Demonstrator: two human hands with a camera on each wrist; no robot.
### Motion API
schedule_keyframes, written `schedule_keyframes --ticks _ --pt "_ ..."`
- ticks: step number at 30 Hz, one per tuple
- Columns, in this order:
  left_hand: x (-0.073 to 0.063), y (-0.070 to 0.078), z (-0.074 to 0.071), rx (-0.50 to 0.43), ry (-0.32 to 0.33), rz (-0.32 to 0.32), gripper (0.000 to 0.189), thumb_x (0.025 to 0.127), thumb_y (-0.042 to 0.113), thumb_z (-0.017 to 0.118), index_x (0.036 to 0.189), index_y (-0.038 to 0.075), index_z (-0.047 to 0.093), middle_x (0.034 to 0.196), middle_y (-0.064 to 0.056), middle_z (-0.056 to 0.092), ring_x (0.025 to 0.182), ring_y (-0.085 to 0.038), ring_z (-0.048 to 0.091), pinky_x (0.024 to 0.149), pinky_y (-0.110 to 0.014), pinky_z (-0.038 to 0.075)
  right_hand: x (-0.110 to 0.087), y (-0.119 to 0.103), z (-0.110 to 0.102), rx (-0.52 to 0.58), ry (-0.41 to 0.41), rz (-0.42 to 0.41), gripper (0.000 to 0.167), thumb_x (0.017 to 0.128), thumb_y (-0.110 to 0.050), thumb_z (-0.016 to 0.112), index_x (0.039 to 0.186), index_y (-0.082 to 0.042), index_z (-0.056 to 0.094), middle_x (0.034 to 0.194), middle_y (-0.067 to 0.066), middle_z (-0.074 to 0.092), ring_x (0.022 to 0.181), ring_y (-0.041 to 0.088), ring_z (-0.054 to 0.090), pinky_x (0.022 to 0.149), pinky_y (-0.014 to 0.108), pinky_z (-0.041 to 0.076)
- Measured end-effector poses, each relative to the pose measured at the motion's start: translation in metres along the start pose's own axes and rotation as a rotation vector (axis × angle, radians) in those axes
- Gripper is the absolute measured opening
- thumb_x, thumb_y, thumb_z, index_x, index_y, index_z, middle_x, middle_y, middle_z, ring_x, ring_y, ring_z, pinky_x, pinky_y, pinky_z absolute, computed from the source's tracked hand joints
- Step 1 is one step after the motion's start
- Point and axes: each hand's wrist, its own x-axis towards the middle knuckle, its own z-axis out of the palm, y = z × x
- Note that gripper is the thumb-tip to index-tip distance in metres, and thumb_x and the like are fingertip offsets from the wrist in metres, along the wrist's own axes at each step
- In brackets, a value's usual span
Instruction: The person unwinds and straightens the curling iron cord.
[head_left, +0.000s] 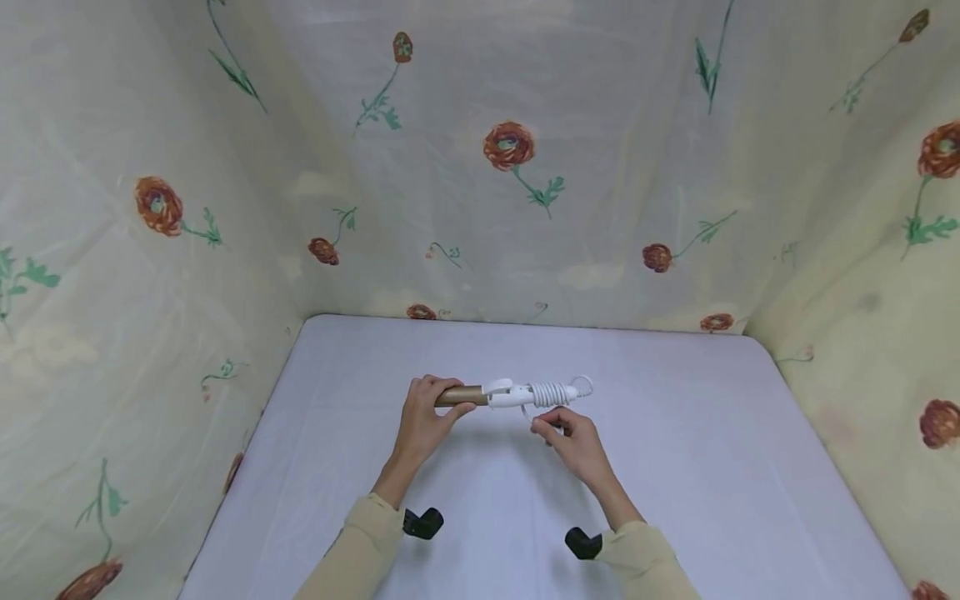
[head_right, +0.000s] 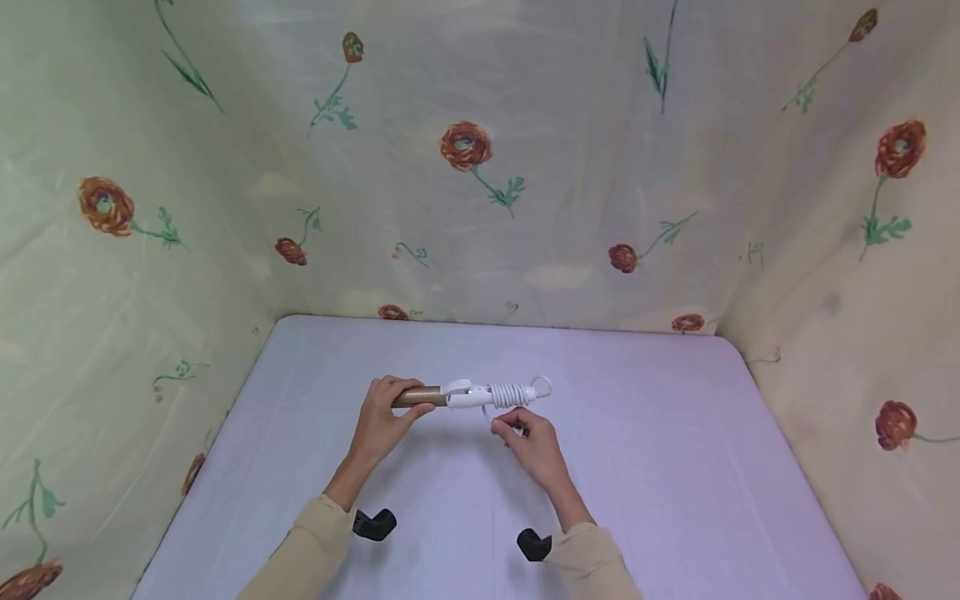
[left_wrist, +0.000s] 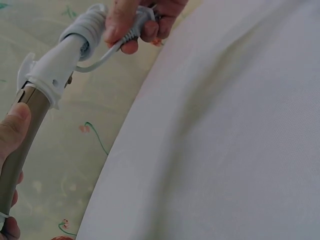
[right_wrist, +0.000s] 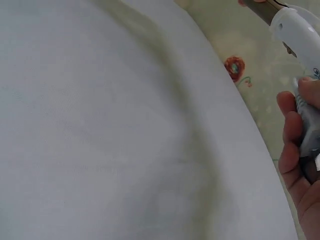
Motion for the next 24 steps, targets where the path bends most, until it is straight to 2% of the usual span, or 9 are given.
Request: schedule_keyframes --ticks 3,6,10,14,18,24 --pt "0.000 -0.001 0.000 0.003 0.003 0.011 0.039 0.074 0.041 0.077 0.105 0.019 0.070 0.098 -0.001 0.063 0.088 -0.015 0.050 0.076 -0.034 0.045 0.003 -0.002 -0.002 0.053 -0.071 0.051 0.022 0.091 -0.024 0.065 0.095 -0.003 0.065 0.090 0.011 0.071 0.079 0.023 0.062 0.066 0.024 0.050" --pt "-0.001 0.000 0.001 0.005 0.005 0.019 0.038 0.074 0.040 0.077 0.105 0.019 0.069 0.097 0.000 0.062 0.088 -0.014 0.049 0.075 -0.033 0.046 0.007 0.003 -0.003 0.087 -0.115 0.085 0.023 0.092 -0.023 0.064 0.099 -0.001 0.063 0.093 0.012 0.069 0.084 0.030 0.062 0.071 0.034 0.053" --pt "-0.003 0.001 0.000 -0.003 0.001 0.014 0.038 0.074 0.039 0.077 0.105 0.020 0.069 0.098 0.000 0.062 0.088 -0.014 0.049 0.075 -0.033 0.046 0.009 0.008 -0.002 0.092 -0.128 0.105 0.026 0.092 -0.021 0.063 0.107 0.000 0.062 0.097 0.013 0.066 0.080 0.022 0.062 0.073 0.036 0.053" --pt "-0.007 0.001 0.000 -0.005 -0.016 -0.001 0.039 0.074 0.040 0.077 0.106 0.020 0.068 0.099 0.000 0.062 0.089 -0.014 0.049 0.075 -0.032 0.045 0.009 0.011 -0.001 0.097 -0.168 0.081 0.029 0.093 -0.018 0.061 0.113 0.003 0.062 0.106 0.020 0.065 0.075 0.013 0.060 0.068 0.025 0.051" --pt "-0.007 0.001 0.000 -0.006 -0.012 0.005 0.039 0.075 0.042 0.076 0.107 0.020 0.068 0.099 0.000 0.062 0.090 -0.014 0.049 0.076 -0.033 0.045 0.012 0.012 -0.002 0.128 -0.228 0.029 0.030 0.095 -0.017 0.057 0.114 0.005 0.061 0.115 0.026 0.063 0.083 0.021 0.061 0.069 0.024 0.050" --pt "-0.007 0.001 -0.004 -0.024 -0.027 0.011 0.040 0.075 0.043 0.075 0.107 0.019 0.068 0.098 0.000 0.062 0.090 -0.015 0.049 0.077 -0.035 0.045 0.014 0.014 -0.002 0.136 -0.237 0.010 0.029 0.093 -0.015 0.060 0.114 0.005 0.059 0.114 0.025 0.064 0.097 0.030 0.064 0.078 0.031 0.053"
